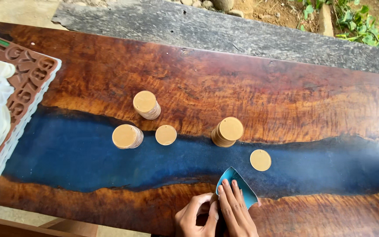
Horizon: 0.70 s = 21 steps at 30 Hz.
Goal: The person sands small, round wooden discs using a blue sanding pad. They pick up each disc from a stack, sand the edges and surfaces, and place the finished pieces back onto the table.
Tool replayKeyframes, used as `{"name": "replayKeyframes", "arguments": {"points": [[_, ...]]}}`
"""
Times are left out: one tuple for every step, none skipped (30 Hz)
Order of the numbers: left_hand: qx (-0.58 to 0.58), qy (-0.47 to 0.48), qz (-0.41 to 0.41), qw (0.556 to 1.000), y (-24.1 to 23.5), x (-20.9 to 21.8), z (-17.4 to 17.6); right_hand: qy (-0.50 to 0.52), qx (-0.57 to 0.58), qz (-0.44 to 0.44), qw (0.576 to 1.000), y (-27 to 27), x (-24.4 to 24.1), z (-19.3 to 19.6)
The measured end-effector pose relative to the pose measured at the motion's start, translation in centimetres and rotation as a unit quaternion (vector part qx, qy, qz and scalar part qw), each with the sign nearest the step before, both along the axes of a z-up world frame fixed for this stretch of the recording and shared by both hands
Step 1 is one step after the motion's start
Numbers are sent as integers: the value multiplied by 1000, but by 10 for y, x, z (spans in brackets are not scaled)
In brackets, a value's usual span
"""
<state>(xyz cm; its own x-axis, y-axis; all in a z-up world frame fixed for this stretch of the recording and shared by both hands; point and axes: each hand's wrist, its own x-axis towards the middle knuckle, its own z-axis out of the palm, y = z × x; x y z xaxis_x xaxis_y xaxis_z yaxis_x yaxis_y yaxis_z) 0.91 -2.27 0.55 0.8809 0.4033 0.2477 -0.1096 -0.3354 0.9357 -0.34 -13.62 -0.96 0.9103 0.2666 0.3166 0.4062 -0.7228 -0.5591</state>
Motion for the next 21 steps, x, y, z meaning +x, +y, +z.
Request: {"name": "replayKeyframes", "arguments": {"points": [[3, -6, 1, 1000, 3, 0, -4, -6, 3, 1, 1000, -3, 3, -3], [10, -7, -16, 1000, 5, -3, -7, -20, -13, 26, 999, -6, 2, -6], [18, -8, -33, 999, 6, -5, -9, -35, -28, 51, 998, -9, 2, -8], [17, -8, -38, 999, 6, -8, -11, -35, -28, 46, 998, -8, 0, -6], [14, -11, -50, 999, 7, -9, -12, -31, -20, 28, 999, -6, -2, -4], [12, -19, -59, 998, 7, -9, -13, -33, -12, 13, 999, -4, 1, -2], [13, -24, -61, 998, 8, -9, -11, -38, -12, 11, 999, -4, -1, -3], [5, -23, -67, 997, 8, -8, -8, -38, -14, 2, 999, -4, -1, -4], [-2, -21, -73, 997, 8, -8, -6, -39, -16, -7, 999, -4, -1, -6], [-4, -20, -74, 997, 8, -9, -6, -37, -18, -9, 999, -4, -3, 0], [-3, -20, -76, 997, 9, -11, -7, -48, 3, 33, 998, -4, -5, 6], [-2, -22, -78, 997, 10, -9, -7, -62, 24, 75, 995, -4, -4, 12], [-2, -24, -79, 997, 10, -10, -9, -64, 23, 73, 995, -2, -5, 13], [-22, -19, -92, 995, 10, -11, -10, -58, 24, 43, 997, -1, -6, 13], [-42, -15, -104, 994, 10, -11, -11, -52, 26, 13, 998, 1, -6, 13], [-42, -17, -106, 993, 10, -9, -8, -54, 26, 12, 998, 0, -6, 8], [-42, -24, -109, 993, 11, -8, -6, -56, 16, -2, 998, -1, -6, 2], [-43, -30, -109, 993, 10, -7, -4, -57, 6, -13, 998, -2, -5, -3], [-44, -31, -108, 993, 10, -7, -6, -58, 6, -12, 998, -2, -4, 3], [-53, -19, -95, 994, 10, -8, -8, -72, 9, 18, 997, -1, -5, 8], [-63, -6, -81, 995, 10, -9, -11, -86, 12, 48, 995, -1, -6, 14]]}}
